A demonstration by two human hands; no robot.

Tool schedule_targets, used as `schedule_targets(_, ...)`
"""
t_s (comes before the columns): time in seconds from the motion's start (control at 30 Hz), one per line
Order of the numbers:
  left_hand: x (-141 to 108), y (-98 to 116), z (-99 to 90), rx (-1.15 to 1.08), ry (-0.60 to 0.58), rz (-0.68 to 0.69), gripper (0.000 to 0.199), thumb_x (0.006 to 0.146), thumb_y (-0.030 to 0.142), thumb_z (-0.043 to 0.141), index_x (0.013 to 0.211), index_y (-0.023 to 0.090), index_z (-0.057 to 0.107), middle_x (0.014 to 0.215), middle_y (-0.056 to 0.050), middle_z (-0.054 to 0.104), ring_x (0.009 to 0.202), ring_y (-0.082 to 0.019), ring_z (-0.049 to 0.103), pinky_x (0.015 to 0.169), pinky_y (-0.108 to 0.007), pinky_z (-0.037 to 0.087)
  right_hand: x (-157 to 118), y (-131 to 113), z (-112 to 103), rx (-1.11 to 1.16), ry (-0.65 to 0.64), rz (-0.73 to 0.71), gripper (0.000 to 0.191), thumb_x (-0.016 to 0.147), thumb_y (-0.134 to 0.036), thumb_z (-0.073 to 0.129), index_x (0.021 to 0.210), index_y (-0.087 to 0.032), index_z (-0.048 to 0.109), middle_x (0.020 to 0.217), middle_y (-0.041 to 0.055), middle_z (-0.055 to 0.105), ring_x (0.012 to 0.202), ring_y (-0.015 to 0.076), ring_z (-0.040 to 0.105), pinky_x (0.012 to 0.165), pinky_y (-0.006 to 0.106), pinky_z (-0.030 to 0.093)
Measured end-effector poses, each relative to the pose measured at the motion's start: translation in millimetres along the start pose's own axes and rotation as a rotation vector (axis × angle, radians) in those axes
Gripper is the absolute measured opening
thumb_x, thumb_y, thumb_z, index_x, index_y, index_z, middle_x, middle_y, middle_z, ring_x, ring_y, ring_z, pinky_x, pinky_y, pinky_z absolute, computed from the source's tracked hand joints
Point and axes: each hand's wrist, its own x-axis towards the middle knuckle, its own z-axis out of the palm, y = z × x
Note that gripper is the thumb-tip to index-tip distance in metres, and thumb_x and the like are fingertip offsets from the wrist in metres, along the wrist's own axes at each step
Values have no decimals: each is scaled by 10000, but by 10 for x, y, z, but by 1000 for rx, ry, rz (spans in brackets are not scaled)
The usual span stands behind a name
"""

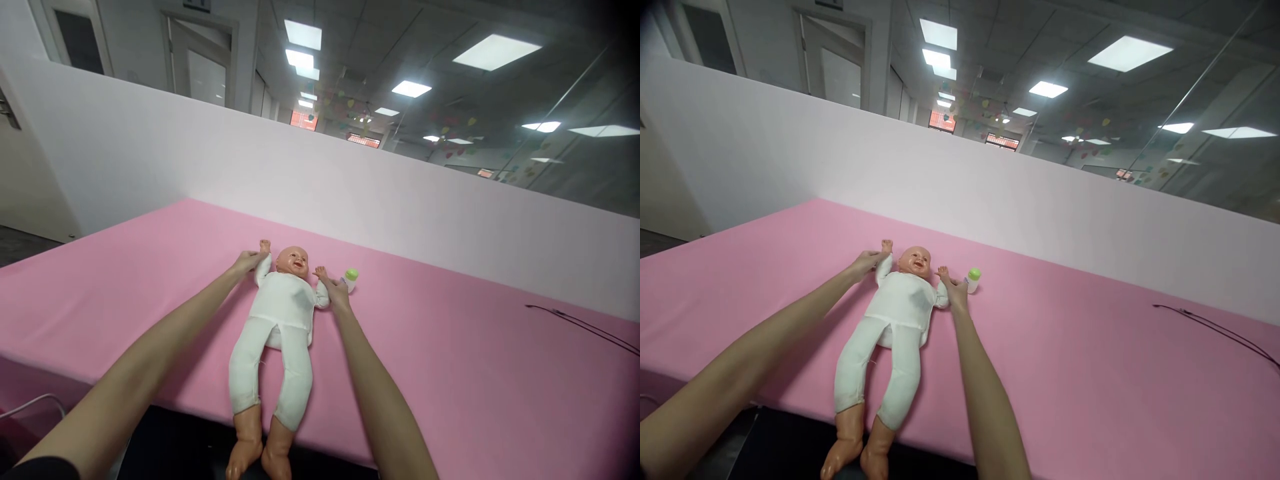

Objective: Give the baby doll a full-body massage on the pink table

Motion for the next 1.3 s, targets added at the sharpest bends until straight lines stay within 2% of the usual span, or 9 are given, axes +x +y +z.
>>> schedule_targets(0.1,-263,119,-280,32,-190,173,440,657,476,901,944,170,767,978,-98,754,898,-253,695,810,-351,548,-252,-49,-287,-1,-254,-211,454,669,-496,875,963,-158,801,952,89,786,890,252,701,791,347,546)
schedule_targets(0.23,-648,171,-611,318,-471,307,353,692,379,856,1005,222,818,1110,-100,762,1064,-312,685,953,-405,534,-634,-82,-631,-191,-604,-375,409,752,-416,837,1111,-221,812,1187,97,764,1089,284,672,989,424,503)
schedule_targets(0.43,-943,145,-674,725,-668,430,313,793,287,694,1056,356,850,1190,-58,749,1130,-285,671,940,-355,530,-888,23,-715,-444,-651,-430,183,829,-398,739,933,-298,851,1220,64,749,1285,314,569,1156,483,409)
schedule_targets(0.57,-841,200,-588,523,-620,410,246,811,374,756,1023,292,849,1131,-76,771,1072,-293,696,920,-365,540,-702,40,-598,-243,-567,-413,352,773,-442,820,1069,-251,824,1224,95,755,1207,315,638,1077,484,484)
schedule_targets(0.7,-477,165,-384,108,-229,246,433,749,564,833,938,176,792,992,-97,769,961,-283,702,890,-395,544,-303,5,-311,112,-270,-270,602,615,-552,918,1077,-198,765,1114,112,793,1052,297,713,911,421,569)
schedule_targets(0.9,71,-51,1,207,63,-293,481,814,580,792,623,190,585,559,-37,579,570,-188,566,586,-320,440,31,29,123,18,-37,80,337,694,-487,861,656,-188,710,747,98,764,795,267,716,659,341,566)
schedule_targets(0.97,136,-95,51,258,97,-359,479,801,551,816,598,208,551,476,-20,508,504,-189,506,530,-323,377,40,32,167,-8,5,126,287,704,-424,858,622,-201,695,718,99,755,804,275,718,661,348,572)
schedule_targets(1.1,40,-54,-52,210,60,-285,458,765,582,831,679,181,627,558,-33,579,561,-192,557,554,-314,396,-57,-28,26,18,-77,73,322,717,-492,861,768,-187,770,889,118,798,931,292,734,765,361,593)
schedule_targets(1.3,-538,60,-553,230,-351,259,399,722,436,870,1010,179,772,1051,-83,755,968,-253,686,834,-333,522,-469,-96,-606,-56,-573,-295,484,725,-430,895,1148,-216,799,1279,115,749,1215,339,662,1030,460,522)
